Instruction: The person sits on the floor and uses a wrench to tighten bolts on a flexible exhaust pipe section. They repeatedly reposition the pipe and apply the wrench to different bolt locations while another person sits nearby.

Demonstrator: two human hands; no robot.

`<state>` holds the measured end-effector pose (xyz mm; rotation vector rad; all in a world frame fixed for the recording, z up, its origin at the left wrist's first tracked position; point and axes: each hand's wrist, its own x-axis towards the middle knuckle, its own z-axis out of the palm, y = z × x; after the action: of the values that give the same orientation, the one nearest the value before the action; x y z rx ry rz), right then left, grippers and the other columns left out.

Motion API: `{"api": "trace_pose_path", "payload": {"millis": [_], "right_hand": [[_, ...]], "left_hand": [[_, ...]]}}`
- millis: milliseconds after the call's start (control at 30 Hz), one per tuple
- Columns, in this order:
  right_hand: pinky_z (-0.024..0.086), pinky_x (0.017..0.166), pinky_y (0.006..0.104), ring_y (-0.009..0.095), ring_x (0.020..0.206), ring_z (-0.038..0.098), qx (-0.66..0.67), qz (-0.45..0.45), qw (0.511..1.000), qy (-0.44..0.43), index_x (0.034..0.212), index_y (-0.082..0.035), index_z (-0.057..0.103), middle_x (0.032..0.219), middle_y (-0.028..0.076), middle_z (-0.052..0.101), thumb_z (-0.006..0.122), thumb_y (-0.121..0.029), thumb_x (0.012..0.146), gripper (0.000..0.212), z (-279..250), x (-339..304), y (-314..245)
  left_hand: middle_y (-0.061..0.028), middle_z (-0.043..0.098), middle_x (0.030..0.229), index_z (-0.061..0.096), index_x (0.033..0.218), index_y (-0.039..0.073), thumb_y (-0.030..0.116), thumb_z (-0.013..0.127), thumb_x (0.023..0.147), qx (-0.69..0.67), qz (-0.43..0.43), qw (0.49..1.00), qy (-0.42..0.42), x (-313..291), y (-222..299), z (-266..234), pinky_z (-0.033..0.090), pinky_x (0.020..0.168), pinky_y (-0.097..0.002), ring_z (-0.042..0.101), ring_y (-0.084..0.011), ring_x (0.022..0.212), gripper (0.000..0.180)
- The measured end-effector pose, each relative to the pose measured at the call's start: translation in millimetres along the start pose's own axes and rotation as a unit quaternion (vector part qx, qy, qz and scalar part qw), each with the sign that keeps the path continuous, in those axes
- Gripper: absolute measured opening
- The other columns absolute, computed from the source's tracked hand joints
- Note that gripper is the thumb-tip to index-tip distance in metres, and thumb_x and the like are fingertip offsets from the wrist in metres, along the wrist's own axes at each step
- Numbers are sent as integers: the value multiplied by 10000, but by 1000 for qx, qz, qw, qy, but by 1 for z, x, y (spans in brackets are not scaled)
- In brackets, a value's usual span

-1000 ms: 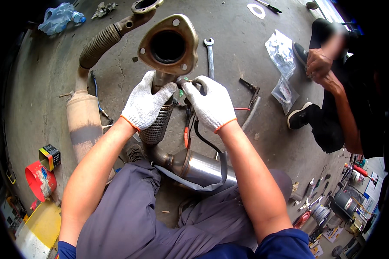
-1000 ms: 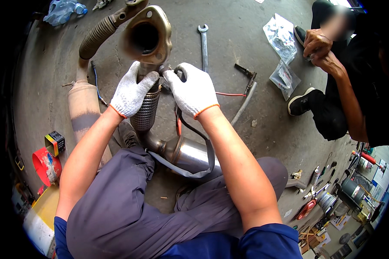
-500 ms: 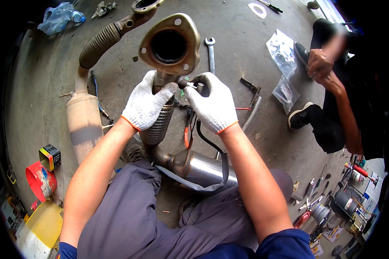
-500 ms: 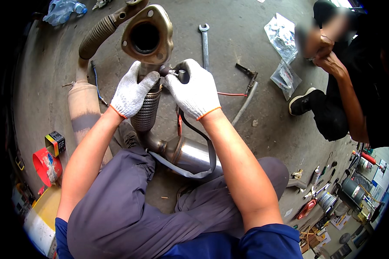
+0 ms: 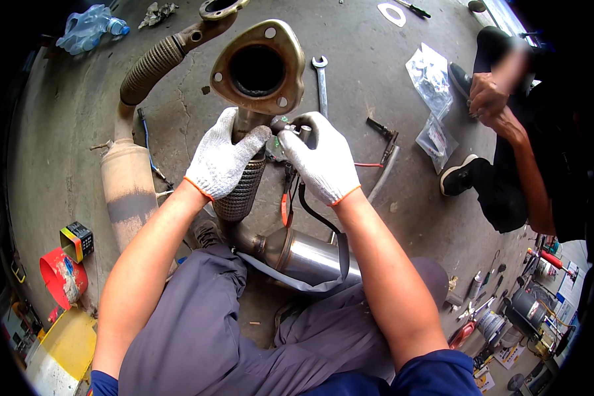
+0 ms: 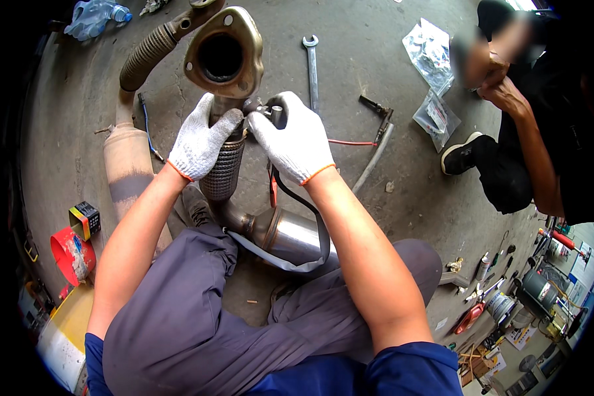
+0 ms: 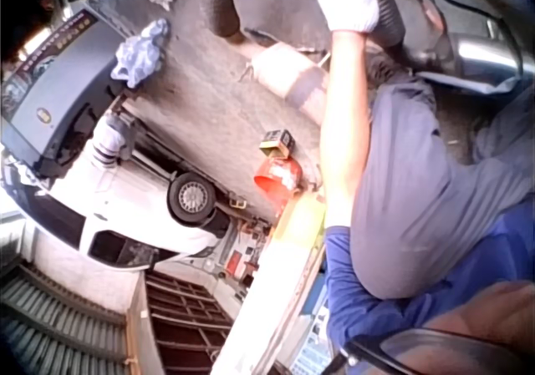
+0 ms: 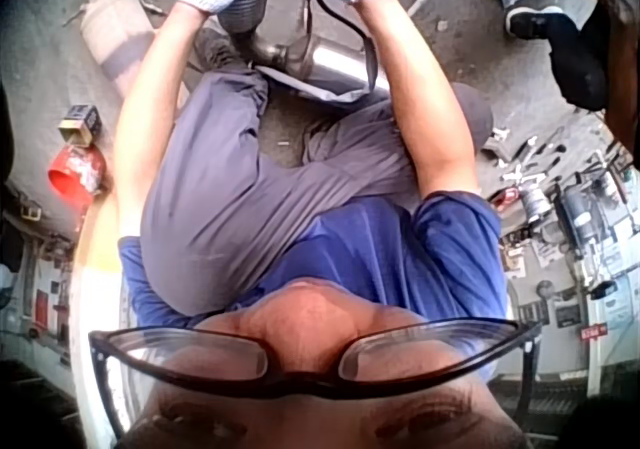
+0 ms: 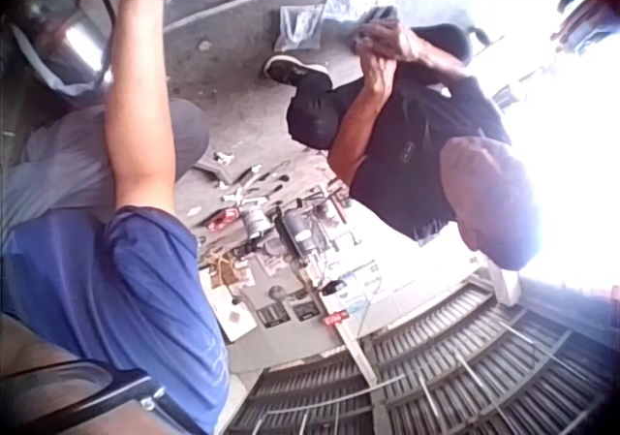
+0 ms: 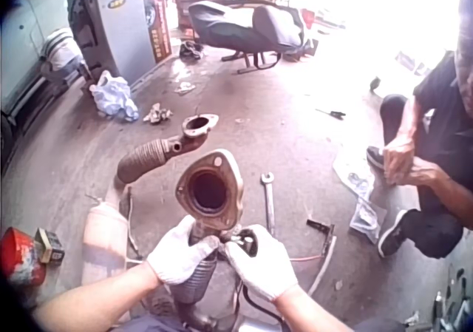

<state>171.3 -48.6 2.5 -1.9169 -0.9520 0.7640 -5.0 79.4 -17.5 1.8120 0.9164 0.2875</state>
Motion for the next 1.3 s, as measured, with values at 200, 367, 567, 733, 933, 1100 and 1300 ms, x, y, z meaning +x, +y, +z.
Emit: {"api": "trace_pose_path", "payload": {"millis": [200,367,567,733,933,1100,1300], "right_hand": [[571,773,457,391,764,716,-22,-10,1000,4,1014,34,734,833,232,724,763,-367,1033,403,2,1,-2],[558,757,466,432,758,678,15,1,1000,1,949,42,712,800,264,678,745,-351,1051,407,8,4,6],[571,783,472,411,784,717,-5,-30,999,19,964,25,718,835,240,715,757,-304,1026,338,2,-3,-3],[578,786,460,398,782,722,-12,18,999,-31,979,23,725,846,227,727,761,-314,1025,342,0,2,0],[582,792,455,392,778,724,7,75,995,-64,1020,25,722,862,222,739,763,-354,1026,381,2,5,4],[590,789,445,389,779,730,-38,-27,999,2,1081,26,710,885,217,753,791,-374,994,417,0,0,2],[560,735,450,370,754,719,20,39,998,-43,980,38,732,775,233,698,722,-378,1056,424,2,6,7]], "left_hand": [[-259,770,1236,626,1414,18,508,745,1060,6,-18,1000,3,-1,-3,-1,564,1035,-490,751,-427,1195,616],[-270,767,1245,623,1417,16,491,748,1058,19,-15,1000,-4,1,-1,0,566,1035,-493,748,-436,1199,608],[-271,764,1255,612,1428,13,490,738,1064,13,-16,1000,-2,-1,-1,-1,564,1042,-496,742,-442,1210,612],[-269,763,1249,616,1413,15,494,733,1066,27,-19,999,-2,-1,3,-2,563,1038,-499,743,-439,1204,603],[-265,771,1209,619,1400,17,500,737,1064,22,-14,1000,5,-1,-1,-1,567,1019,-501,750,-444,1171,600],[-262,775,1187,622,1392,19,485,740,1067,27,-10,1000,5,-2,1,-1,570,1007,-497,756,-441,1151,581],[-260,776,1190,623,1392,15,481,744,1065,21,-7,1000,5,-1,2,0,571,1006,-496,758,-440,1155,582]]}}
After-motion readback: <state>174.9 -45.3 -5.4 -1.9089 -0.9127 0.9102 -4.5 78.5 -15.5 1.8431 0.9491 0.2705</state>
